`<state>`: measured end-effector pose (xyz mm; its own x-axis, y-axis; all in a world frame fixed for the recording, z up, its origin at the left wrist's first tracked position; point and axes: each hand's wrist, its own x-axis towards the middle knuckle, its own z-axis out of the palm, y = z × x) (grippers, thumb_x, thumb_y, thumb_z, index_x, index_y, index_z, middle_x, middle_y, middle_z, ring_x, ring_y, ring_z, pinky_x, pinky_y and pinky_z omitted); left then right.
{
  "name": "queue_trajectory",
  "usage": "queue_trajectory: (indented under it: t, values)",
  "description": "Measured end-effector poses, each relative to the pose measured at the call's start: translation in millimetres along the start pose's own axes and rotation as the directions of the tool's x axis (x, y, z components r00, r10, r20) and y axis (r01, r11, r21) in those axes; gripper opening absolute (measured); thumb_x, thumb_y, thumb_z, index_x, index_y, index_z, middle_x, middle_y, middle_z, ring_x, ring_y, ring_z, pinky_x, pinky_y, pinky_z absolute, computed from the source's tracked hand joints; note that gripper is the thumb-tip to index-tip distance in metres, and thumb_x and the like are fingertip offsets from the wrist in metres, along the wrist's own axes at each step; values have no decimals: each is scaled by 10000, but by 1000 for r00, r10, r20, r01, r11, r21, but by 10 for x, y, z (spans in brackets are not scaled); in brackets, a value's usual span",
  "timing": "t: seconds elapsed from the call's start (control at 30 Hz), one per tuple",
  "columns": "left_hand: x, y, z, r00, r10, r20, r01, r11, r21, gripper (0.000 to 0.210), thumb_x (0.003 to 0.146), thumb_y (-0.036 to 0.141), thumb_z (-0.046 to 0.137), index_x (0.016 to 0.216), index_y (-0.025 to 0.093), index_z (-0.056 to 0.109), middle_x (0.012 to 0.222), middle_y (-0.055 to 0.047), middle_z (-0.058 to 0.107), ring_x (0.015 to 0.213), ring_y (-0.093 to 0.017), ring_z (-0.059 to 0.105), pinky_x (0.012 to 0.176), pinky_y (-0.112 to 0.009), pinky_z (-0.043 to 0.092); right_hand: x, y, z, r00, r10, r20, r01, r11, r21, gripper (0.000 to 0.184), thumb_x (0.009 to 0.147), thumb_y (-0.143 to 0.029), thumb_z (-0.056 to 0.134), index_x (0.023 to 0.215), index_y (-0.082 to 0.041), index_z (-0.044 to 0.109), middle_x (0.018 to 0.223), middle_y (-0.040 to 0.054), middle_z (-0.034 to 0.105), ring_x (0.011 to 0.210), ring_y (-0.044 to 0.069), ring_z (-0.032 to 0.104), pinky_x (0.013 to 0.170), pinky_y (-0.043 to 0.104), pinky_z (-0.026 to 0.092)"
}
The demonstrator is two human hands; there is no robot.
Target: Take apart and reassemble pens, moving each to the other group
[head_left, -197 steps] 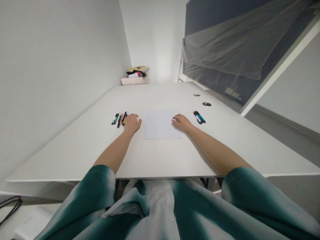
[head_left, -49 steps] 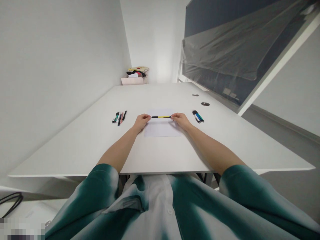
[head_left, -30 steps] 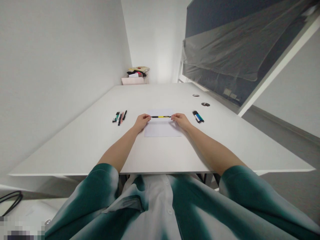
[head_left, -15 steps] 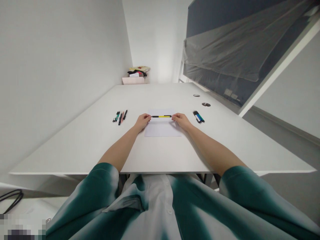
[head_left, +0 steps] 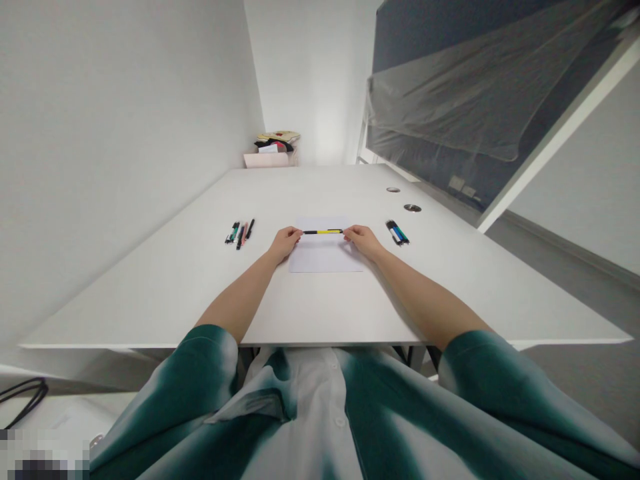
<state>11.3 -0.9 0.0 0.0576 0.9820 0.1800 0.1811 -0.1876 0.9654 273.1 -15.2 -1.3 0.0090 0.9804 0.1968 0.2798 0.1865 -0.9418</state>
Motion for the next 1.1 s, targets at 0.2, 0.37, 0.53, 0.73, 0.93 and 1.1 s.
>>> queue_trajectory:
  t: [0.2,0.37,0.53,0.73,0.93,1.1]
  values:
    - [-25,40,2,1000,9,11,-9,999,32,184,776,322,653,699,157,627,585,17,527,564,-107,434,578,-264,341,20,33,-3,1000,-12,13,12,1000,-15,377,729,-543,692,694,-171,643,682,58,662,614,145,500,613,301,378]
    - [-46,56,-2,1000,9,22,-10,999,46,197,798,329,636,701,158,626,558,29,491,537,-103,406,561,-262,322,21,49,-3,1000,-16,22,17,1000,-13,390,733,-560,683,689,-174,638,656,46,641,584,133,466,600,298,364]
    - [-45,62,-5,1000,9,24,-10,998,69,236,816,360,619,697,156,630,547,32,471,541,-108,399,562,-266,310,33,78,-7,1000,-21,14,22,999,-31,386,759,-552,675,698,-171,647,672,52,655,591,134,470,589,292,355]
    - [-55,66,-7,1000,11,25,-13,996,91,273,826,393,598,692,156,621,554,25,472,543,-110,394,555,-267,303,38,92,-12,999,-29,26,31,998,-55,378,790,-529,651,675,-169,647,668,55,654,592,139,479,604,300,367]
    - [-53,66,-13,999,28,32,-32,990,134,284,837,393,560,681,161,611,535,33,449,528,-112,374,557,-271,291,14,55,-8,999,-43,30,45,997,-61,421,780,-574,623,659,-170,636,643,47,639,591,138,475,605,298,362]
    - [-69,87,-16,999,30,42,-36,987,155,287,845,389,537,670,168,593,521,40,431,507,-110,355,554,-272,285,-8,24,-6,999,-36,36,39,997,-74,450,772,-605,609,649,-173,629,618,41,615,570,132,445,584,295,343]
